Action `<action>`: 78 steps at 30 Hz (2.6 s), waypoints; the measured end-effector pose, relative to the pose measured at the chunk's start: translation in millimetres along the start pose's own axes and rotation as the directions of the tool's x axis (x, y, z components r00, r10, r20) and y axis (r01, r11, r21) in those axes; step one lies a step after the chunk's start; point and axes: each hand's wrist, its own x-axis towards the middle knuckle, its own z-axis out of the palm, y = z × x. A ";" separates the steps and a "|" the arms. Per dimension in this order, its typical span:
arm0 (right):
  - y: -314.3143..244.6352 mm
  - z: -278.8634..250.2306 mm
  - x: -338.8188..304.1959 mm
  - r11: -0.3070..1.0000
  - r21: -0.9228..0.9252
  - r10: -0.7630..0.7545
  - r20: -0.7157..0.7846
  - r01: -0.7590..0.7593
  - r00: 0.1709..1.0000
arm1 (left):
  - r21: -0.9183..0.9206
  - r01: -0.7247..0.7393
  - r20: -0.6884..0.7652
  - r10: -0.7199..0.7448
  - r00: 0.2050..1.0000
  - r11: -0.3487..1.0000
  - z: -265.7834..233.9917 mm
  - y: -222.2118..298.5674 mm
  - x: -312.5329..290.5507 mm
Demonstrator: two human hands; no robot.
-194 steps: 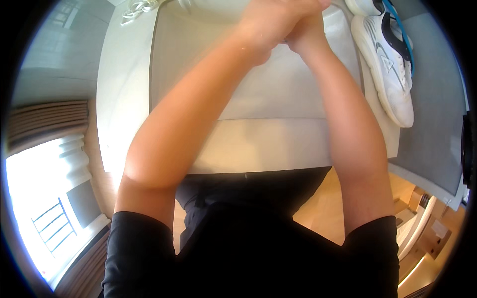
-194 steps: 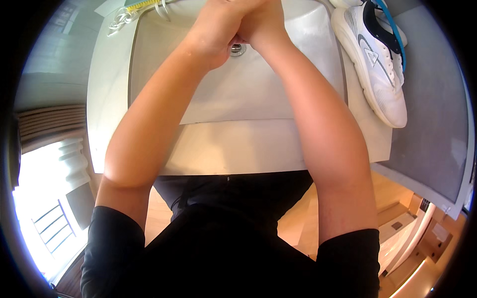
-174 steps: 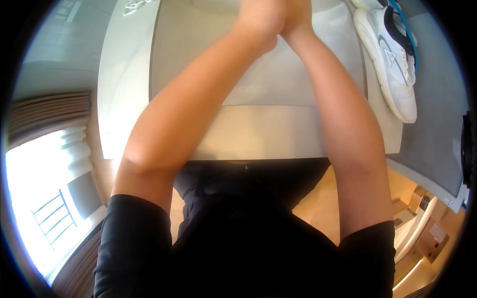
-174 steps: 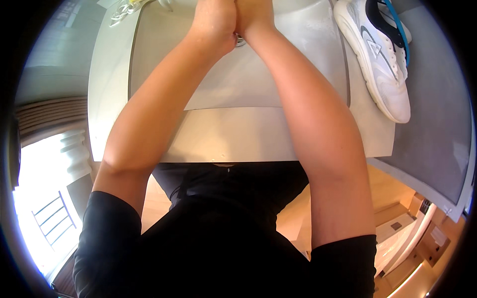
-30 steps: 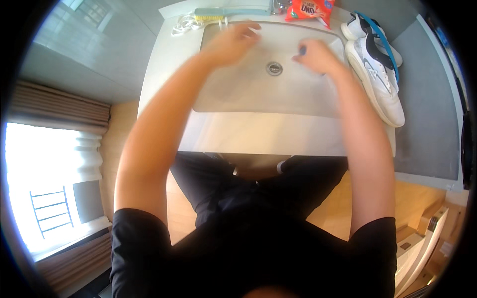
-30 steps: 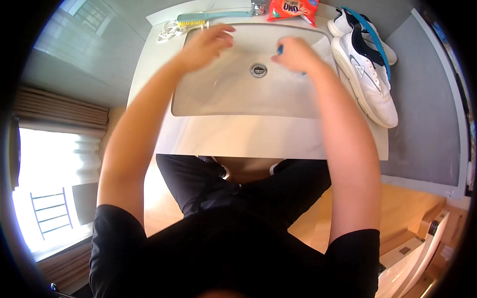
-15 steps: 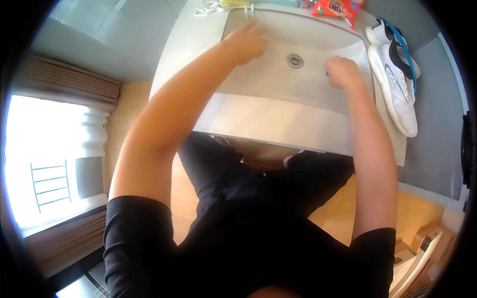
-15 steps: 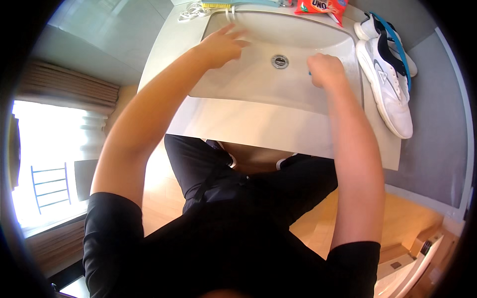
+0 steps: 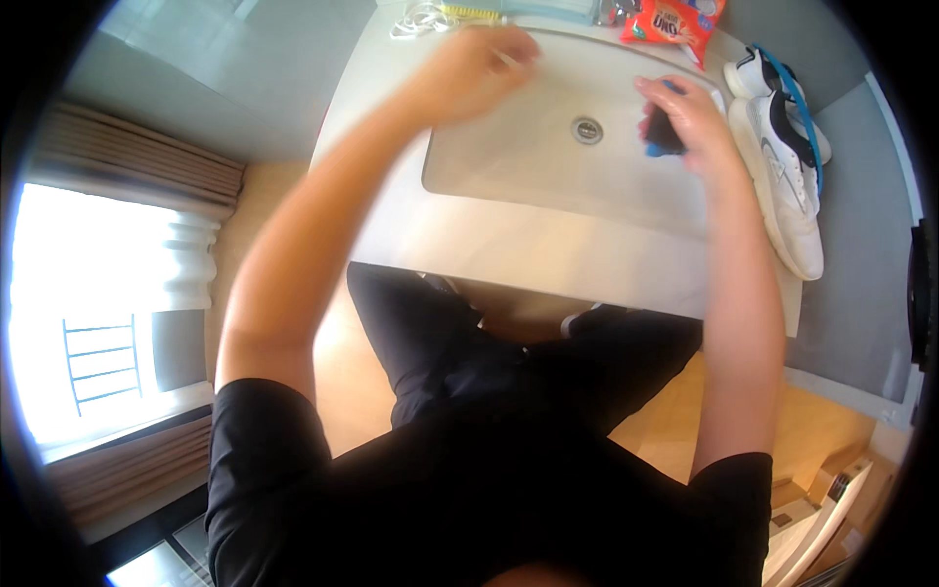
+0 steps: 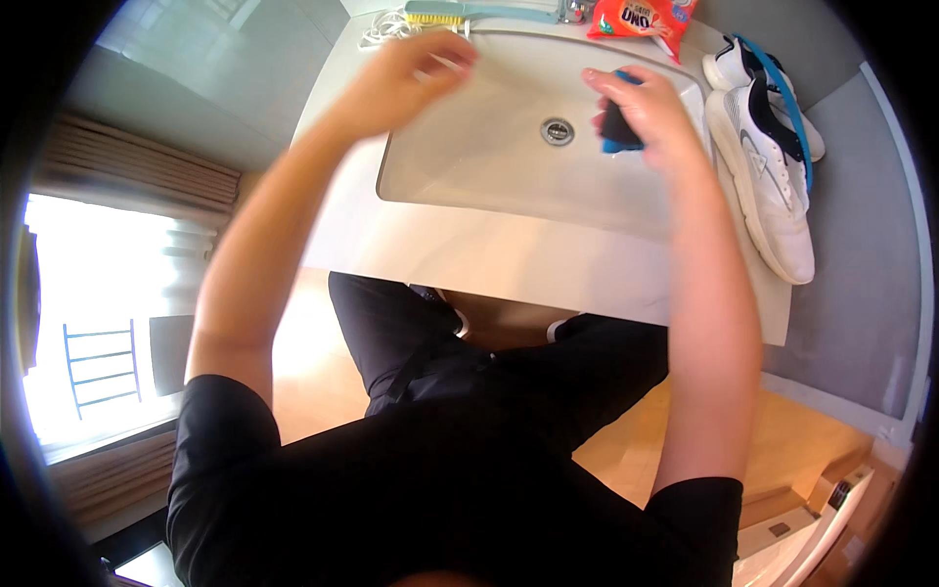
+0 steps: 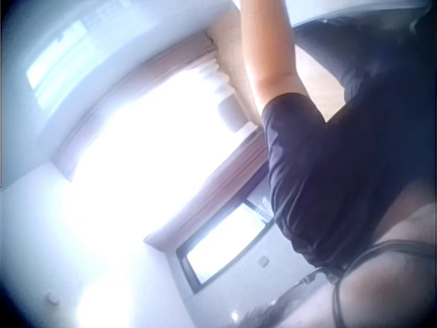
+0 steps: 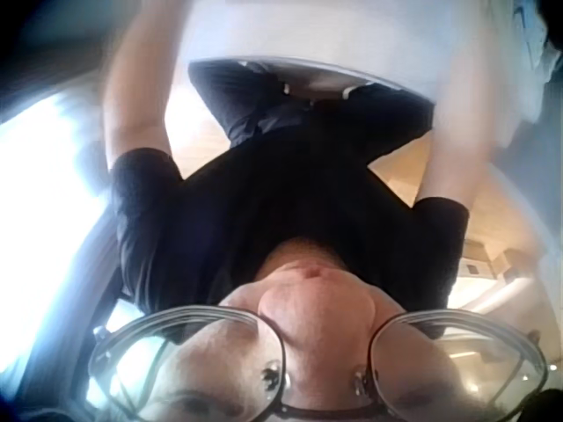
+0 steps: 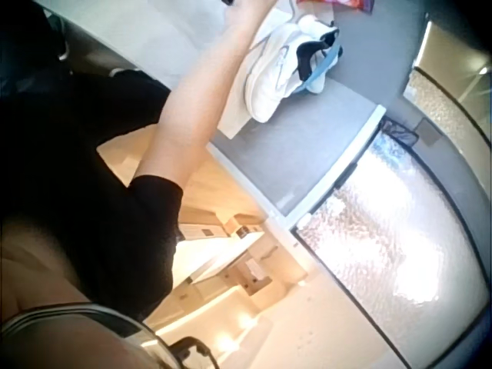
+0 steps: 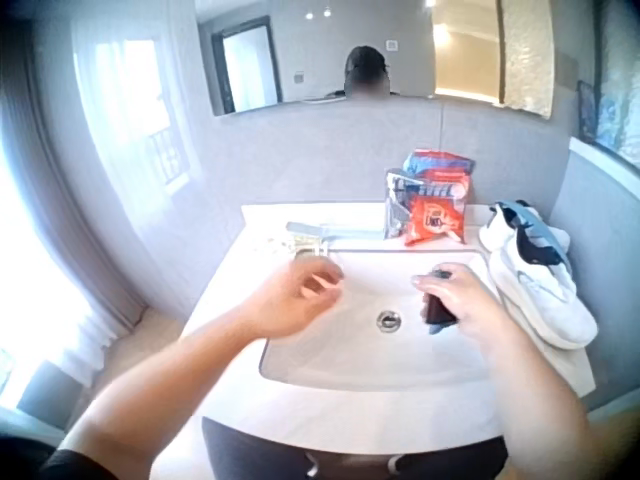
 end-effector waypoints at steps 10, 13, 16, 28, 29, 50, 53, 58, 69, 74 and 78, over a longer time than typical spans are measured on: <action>0.1 60.2 -60.5 0.717 0.626 0.334 0.077 -0.306 0.940 | -0.031 0.005 -0.055 -0.006 0.998 1.000 94.4 83.0 -35.9; 7.6 42.4 -60.0 0.704 0.596 0.315 0.225 -0.386 0.922 | 0.006 0.029 0.023 -0.029 0.999 1.000 91.0 84.2 -36.1; -3.9 36.7 -58.9 0.759 0.459 0.349 0.312 -0.461 0.884 | -0.330 0.011 -0.133 -0.058 0.989 0.944 86.8 65.6 -40.2; -58.6 -25.1 112.8 0.874 0.477 -0.002 -0.190 0.094 0.982 | -0.737 -0.242 -0.636 -0.527 0.564 0.631 -64.8 -25.1 -144.7; -66.5 -25.5 123.0 0.863 0.489 -0.019 -0.210 0.122 0.977 | -0.698 -0.143 -0.672 -0.574 0.469 0.701 -78.9 -22.2 -162.0; 63.8 12.2 129.6 0.480 0.749 0.455 0.233 -0.457 0.859 | -0.953 -0.191 -0.102 -0.840 -0.533 0.236 39.4 -148.0 -674.2; 56.1 15.3 130.3 0.515 0.728 0.296 0.345 -0.453 0.891 | -0.952 -0.243 -0.001 -0.797 -0.603 0.185 70.2 -140.5 -699.9; 50.0 27.0 132.5 0.483 0.748 0.270 0.367 -0.455 0.890 | -0.949 -0.252 0.033 -0.738 -0.674 0.188 83.3 -120.6 -698.4; 30.2 23.4 128.5 0.439 0.829 0.038 0.369 -0.347 0.929 | -0.952 -0.280 0.050 -0.839 -0.541 0.124 73.1 -147.8 -696.2; 49.5 27.5 95.5 0.895 -0.376 0.360 0.289 -0.241 0.887 | -0.960 -0.268 0.072 -0.859 -0.507 0.078 81.4 -151.5 -686.8; 64.1 0.1 93.0 0.644 -0.765 0.284 0.242 0.002 0.928 | -0.948 -0.305 0.061 -0.890 -0.451 0.089 89.6 -145.9 -695.9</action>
